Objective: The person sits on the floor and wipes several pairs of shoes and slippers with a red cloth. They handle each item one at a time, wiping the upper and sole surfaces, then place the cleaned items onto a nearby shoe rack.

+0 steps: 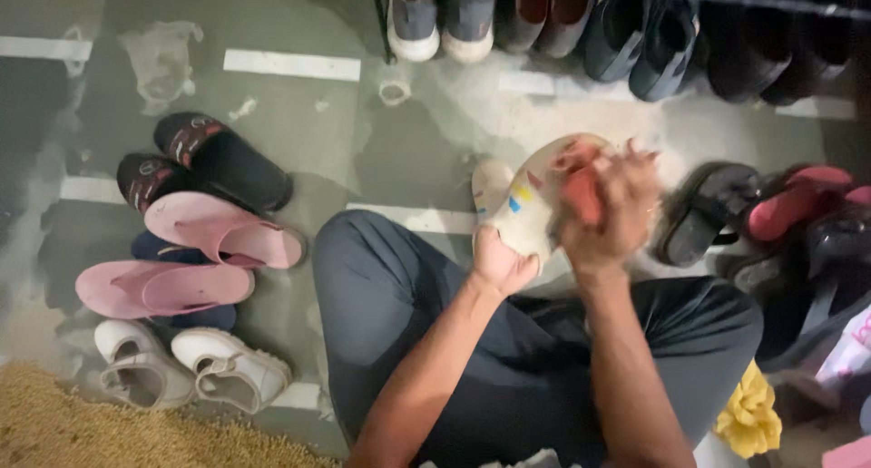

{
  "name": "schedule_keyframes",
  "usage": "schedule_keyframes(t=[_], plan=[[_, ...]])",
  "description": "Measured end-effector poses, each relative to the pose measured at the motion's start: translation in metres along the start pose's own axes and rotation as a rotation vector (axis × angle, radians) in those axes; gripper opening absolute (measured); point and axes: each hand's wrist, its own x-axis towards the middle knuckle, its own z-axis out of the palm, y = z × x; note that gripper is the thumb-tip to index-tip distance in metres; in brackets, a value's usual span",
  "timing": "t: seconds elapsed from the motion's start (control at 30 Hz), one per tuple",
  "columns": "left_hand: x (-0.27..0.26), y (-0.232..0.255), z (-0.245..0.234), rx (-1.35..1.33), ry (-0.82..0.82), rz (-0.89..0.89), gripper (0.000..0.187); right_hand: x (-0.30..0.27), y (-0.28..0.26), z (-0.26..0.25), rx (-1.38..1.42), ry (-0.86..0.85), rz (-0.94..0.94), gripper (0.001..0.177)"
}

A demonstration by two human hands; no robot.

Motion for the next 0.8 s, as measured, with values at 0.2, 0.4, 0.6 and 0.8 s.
schedule_keyframes(t=[0.2,0.4,0.6,0.8], plan=[[0.006,-0.007,-0.013,0.750,0.004,0.097,0.053,0.029,-0.025,-0.005,0.284,-0.185,0.215,0.039],[-0.007,0.005,-0.069,2.039,-0.462,0.342,0.067,0.010,-0.045,-0.016,0.403,-0.523,0.001,0.040],[-0.007,-0.011,-0.068,2.424,-0.249,0.146,0.026,0.016,0.010,-0.042,0.275,-0.319,0.359,0.030],[-0.007,0.017,-0.017,2.047,-0.043,-0.294,0.022,-0.014,0.014,-0.064,0.371,-0.557,0.495,0.063]])
